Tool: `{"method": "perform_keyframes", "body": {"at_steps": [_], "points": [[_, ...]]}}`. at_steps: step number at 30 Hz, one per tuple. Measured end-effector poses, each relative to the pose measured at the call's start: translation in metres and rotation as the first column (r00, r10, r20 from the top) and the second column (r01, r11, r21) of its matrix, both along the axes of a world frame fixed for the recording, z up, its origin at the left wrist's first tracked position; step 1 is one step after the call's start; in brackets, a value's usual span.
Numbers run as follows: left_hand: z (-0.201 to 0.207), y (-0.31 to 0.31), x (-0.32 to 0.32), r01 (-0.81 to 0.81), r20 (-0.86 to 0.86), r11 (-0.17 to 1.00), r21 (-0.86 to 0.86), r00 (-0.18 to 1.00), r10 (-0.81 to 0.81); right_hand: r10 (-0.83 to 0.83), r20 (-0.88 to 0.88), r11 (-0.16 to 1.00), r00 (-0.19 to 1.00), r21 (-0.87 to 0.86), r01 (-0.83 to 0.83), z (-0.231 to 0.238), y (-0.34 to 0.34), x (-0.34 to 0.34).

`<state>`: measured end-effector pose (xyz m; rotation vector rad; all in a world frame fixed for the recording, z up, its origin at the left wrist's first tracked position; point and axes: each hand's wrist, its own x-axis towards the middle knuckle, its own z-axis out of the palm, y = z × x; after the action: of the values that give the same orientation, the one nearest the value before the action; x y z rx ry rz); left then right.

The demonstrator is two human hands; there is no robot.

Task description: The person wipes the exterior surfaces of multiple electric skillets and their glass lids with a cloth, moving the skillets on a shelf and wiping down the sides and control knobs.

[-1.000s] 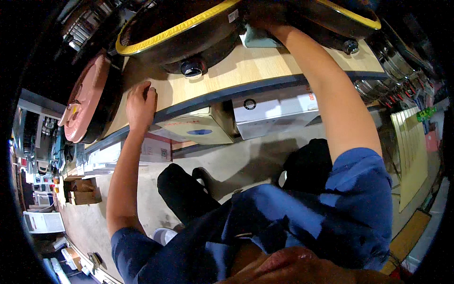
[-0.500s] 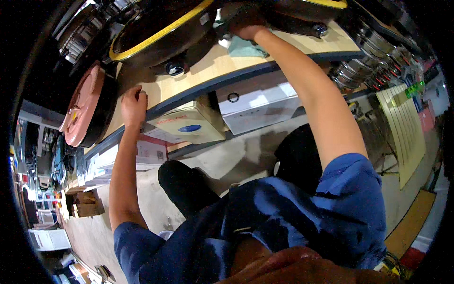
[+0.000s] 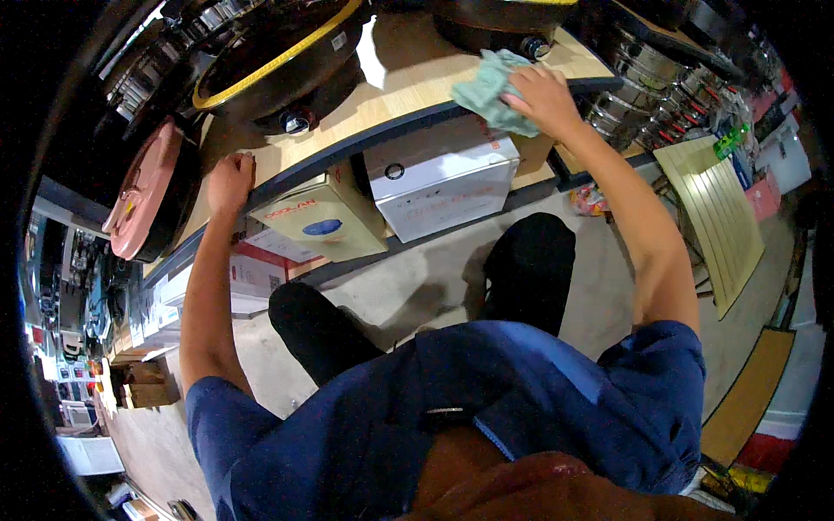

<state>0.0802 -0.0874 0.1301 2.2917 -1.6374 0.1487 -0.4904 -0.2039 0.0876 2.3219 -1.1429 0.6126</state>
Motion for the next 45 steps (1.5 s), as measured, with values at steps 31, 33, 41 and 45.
{"method": "perform_keyframes", "body": {"at_steps": [31,33,41,45], "points": [[-0.037,-0.028,-0.005,-0.199,0.211,0.966,-0.165,0.950,0.232,-0.262,0.486,0.940,0.834,-0.069,0.335,0.002,-0.077,0.000],[-0.039,-0.026,-0.004,-0.202,0.206,0.966,-0.162,0.950,0.233,-0.189,0.426,0.943,0.885,-0.173,0.285,0.000,-0.084,-0.002],[-0.034,-0.023,-0.005,-0.208,0.190,0.970,-0.129,0.954,0.230,-0.280,0.352,0.942,0.893,-0.081,0.326,-0.005,-0.098,-0.019],[-0.032,-0.026,-0.010,-0.198,0.166,0.972,-0.124,0.962,0.217,-0.405,0.571,0.913,0.714,0.217,0.345,-0.009,-0.113,-0.049]]}}
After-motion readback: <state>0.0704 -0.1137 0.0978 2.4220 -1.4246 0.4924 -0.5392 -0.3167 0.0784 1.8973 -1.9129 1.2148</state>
